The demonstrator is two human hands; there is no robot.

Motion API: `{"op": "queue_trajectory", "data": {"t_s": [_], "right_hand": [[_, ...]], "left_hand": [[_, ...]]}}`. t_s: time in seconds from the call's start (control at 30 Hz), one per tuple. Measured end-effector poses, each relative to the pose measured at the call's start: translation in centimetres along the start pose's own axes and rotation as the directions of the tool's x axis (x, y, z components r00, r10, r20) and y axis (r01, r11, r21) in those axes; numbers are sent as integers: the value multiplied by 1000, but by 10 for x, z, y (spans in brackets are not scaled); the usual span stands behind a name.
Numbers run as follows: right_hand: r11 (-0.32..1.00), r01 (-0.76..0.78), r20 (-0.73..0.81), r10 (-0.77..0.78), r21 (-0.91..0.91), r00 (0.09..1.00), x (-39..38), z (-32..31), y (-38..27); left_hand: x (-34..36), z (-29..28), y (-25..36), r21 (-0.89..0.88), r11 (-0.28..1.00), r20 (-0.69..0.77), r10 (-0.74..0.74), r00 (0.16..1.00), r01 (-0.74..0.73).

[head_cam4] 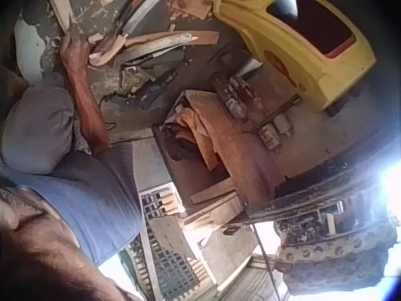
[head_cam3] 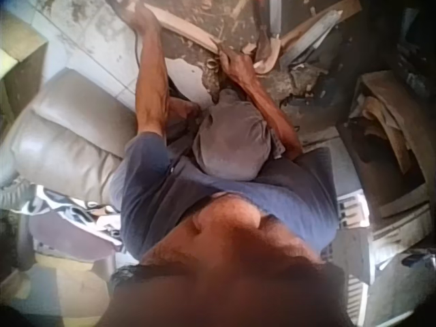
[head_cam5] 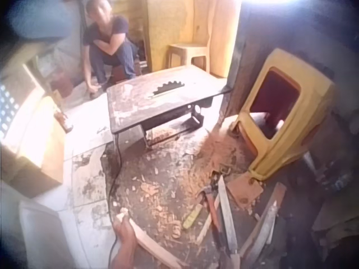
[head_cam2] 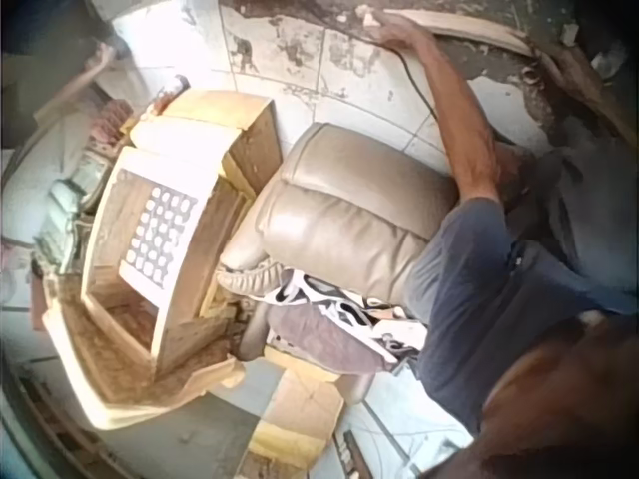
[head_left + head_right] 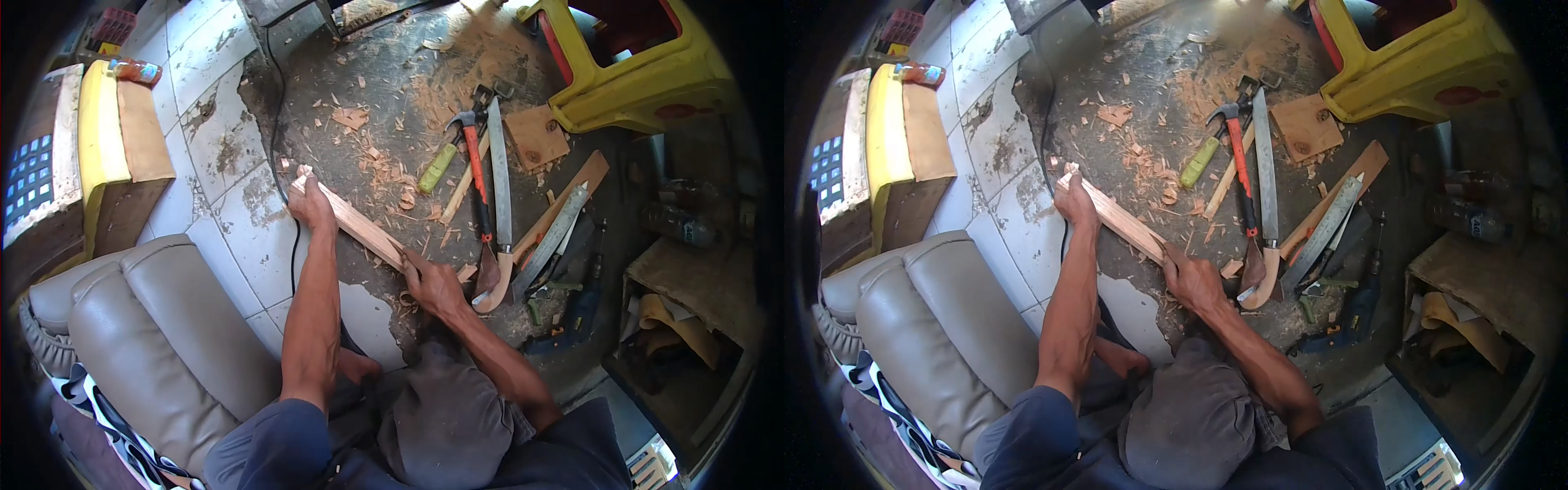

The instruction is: The person carves a rectangular piece of wood using a knife, holding the wood with their left hand and the knife with their right. They repeatedly scrape the surface to remove shavings and shape the wood, occasionally rotating the piece to work on different sides.

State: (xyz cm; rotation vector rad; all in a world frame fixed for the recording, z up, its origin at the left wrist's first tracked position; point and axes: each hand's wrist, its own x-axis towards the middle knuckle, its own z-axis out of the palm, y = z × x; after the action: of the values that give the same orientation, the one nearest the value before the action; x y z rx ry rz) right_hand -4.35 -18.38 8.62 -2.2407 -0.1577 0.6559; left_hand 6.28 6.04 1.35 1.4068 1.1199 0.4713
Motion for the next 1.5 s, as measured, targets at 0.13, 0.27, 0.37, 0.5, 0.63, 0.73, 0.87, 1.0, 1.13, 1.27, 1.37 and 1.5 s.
{"op": "queue_trajectory", "data": {"t_s": [0.13, 0.27, 0.37, 0.5, 0.63, 0.73, 0.87, 1.0, 1.13, 1.27, 1.37, 1.5], "right_hand": [[1000, -5, -9, 4, -29, 1000, 0, -1, -14], [998, 54, -21, -54, 26, 998, 18, 11, -14], [996, 80, 16, -80, 30, 997, 53, 23, -34], [997, 61, 40, -62, 37, 997, 67, 24, -52], [964, -17, 3, 17, 265, 1000, 70, 8, -41], [967, -58, -96, 84, 249, 992, 61, -20, -29], [967, -162, -87, 182, 197, 979, 43, -66, -16], [975, -48, 14, 46, 215, 999, 22, -74, -30], [969, -66, 10, 66, 240, 998, -8, -92, -8], [811, -190, 11, 221, 554, 975, -25, -108, 15], [794, -161, -13, 208, 586, 978, -27, -118, 9], [869, 2, -80, 43, 495, 996, -17, -100, -9]], "left_hand": [[9, -3, 1, 11, 998, -3, 56, 998, -56], [2, -4, -4, -5, 999, 2, 42, 999, -42], [3, 0, -2, -9, 999, 12, 47, 999, -47], [8, -10, -5, -97, 991, 73, -81, 994, 88], [2, -8, -5, -155, 977, 157, -125, 980, 149], [15, -36, -7, -343, 870, 314, -248, 916, 353], [-47, -21, 53, -419, 834, 460, -147, 876, 360], [-61, -23, 91, -545, 741, 507, -82, 858, 392], [-41, -46, 129, -621, 742, 432, 57, 900, 252], [-37, -63, 157, -630, 762, 333, 91, 938, 150], [-43, -66, 160, -628, 772, 296, 120, 947, 98], [-48, -66, 152, -655, 746, 306, 116, 945, 121]]}}
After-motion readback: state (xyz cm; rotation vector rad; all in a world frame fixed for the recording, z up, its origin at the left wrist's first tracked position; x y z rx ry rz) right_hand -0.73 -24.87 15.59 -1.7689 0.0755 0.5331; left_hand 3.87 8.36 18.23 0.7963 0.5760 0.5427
